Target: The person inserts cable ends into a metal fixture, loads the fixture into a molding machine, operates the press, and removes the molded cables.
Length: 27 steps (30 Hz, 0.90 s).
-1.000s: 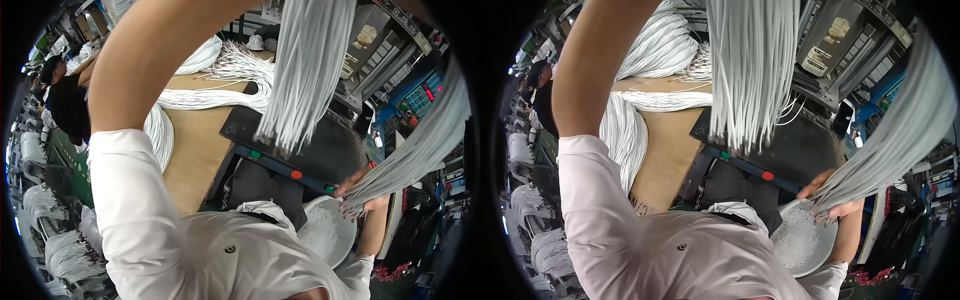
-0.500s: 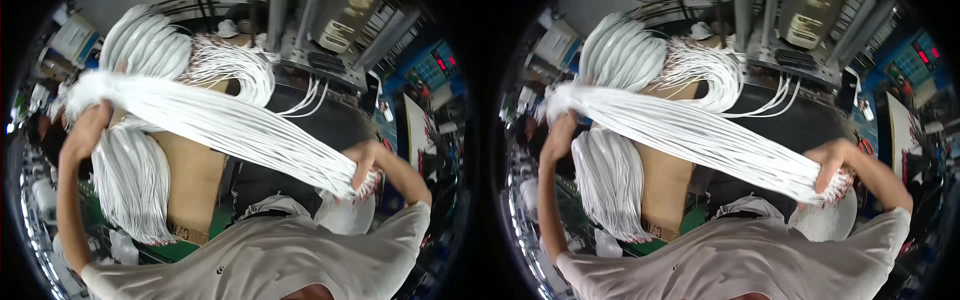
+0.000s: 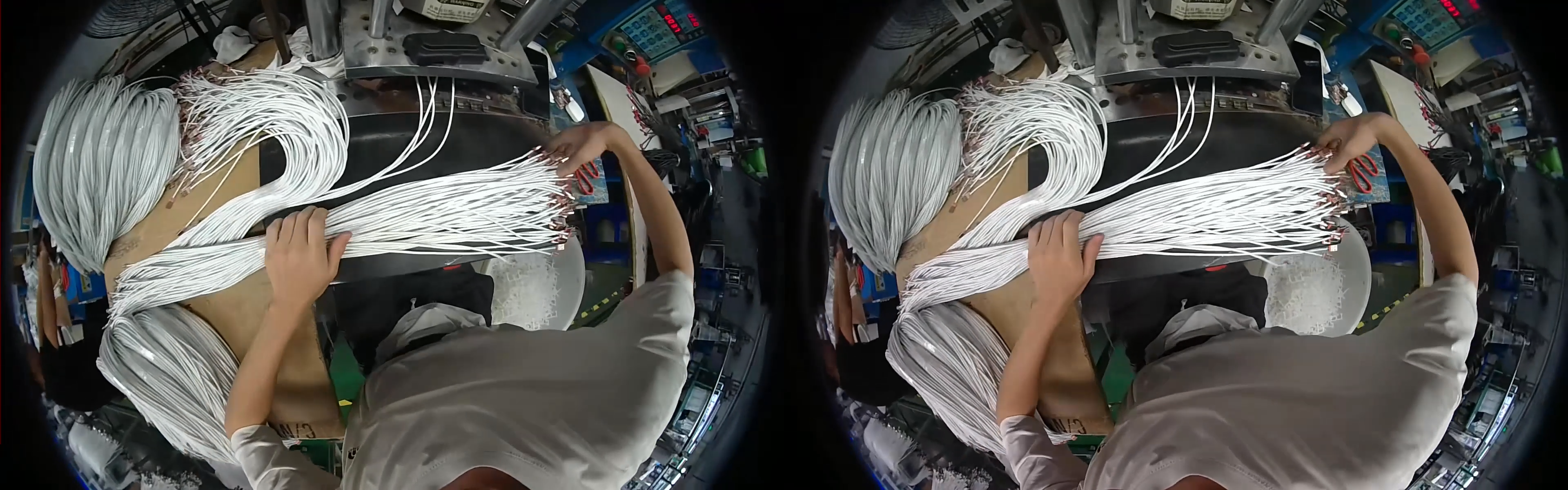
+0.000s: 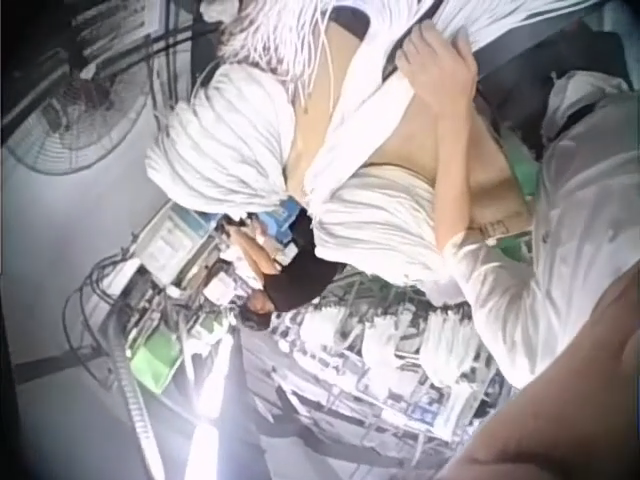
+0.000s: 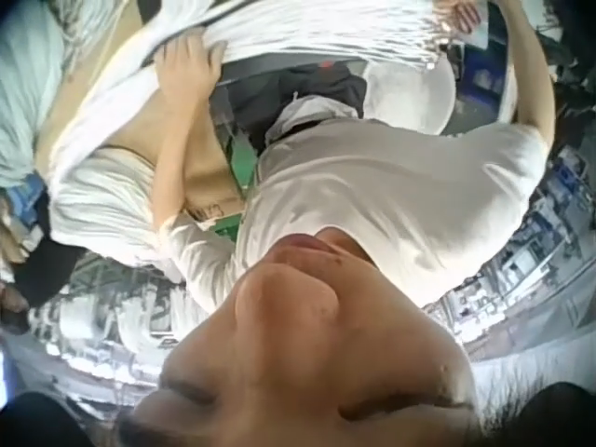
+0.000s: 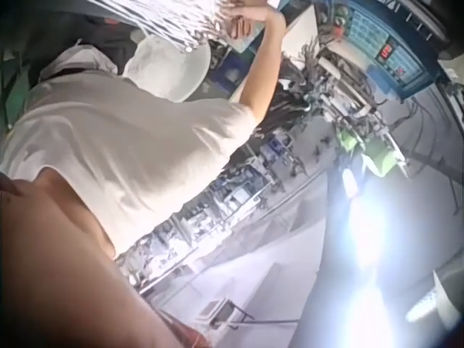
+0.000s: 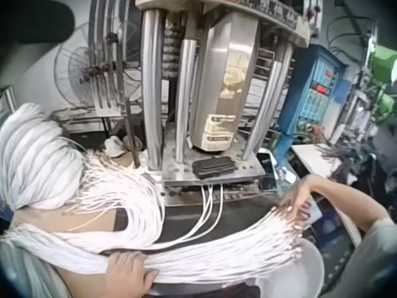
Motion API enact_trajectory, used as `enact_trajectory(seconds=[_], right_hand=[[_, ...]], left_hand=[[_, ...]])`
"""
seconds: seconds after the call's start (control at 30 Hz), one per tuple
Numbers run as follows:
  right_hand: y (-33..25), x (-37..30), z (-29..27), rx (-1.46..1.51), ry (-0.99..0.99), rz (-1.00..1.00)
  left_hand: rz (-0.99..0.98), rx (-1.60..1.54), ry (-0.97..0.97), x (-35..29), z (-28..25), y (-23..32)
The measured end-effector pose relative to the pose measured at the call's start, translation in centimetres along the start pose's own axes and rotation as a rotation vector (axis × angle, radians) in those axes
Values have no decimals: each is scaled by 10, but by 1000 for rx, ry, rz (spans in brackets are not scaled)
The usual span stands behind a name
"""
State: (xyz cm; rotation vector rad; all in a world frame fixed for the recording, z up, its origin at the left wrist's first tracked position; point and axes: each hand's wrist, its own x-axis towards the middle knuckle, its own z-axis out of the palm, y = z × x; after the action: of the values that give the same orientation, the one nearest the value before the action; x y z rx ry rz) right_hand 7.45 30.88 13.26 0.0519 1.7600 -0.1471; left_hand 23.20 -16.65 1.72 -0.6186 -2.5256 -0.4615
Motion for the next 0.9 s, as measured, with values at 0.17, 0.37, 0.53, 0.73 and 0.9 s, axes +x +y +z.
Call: enact_trajectory(seconds=[0.17, 0.37, 0.53, 0.73, 0.9], right_hand=[[-102, 21, 120, -598, 830, -512], [-93, 41, 139, -503, 880, -394], [-18, 30, 131, -553, 951, -391], [3, 42, 130, -512, 977, -591], [-18, 27, 63, -615, 710, -573]], left_hand=[[71, 38, -20, 14, 15, -18], [97, 17, -91, 41, 15, -62], [166, -78, -305, 66, 29, 6], [184, -215, -421, 97, 66, 69], [56, -424, -804, 138, 70, 52]])
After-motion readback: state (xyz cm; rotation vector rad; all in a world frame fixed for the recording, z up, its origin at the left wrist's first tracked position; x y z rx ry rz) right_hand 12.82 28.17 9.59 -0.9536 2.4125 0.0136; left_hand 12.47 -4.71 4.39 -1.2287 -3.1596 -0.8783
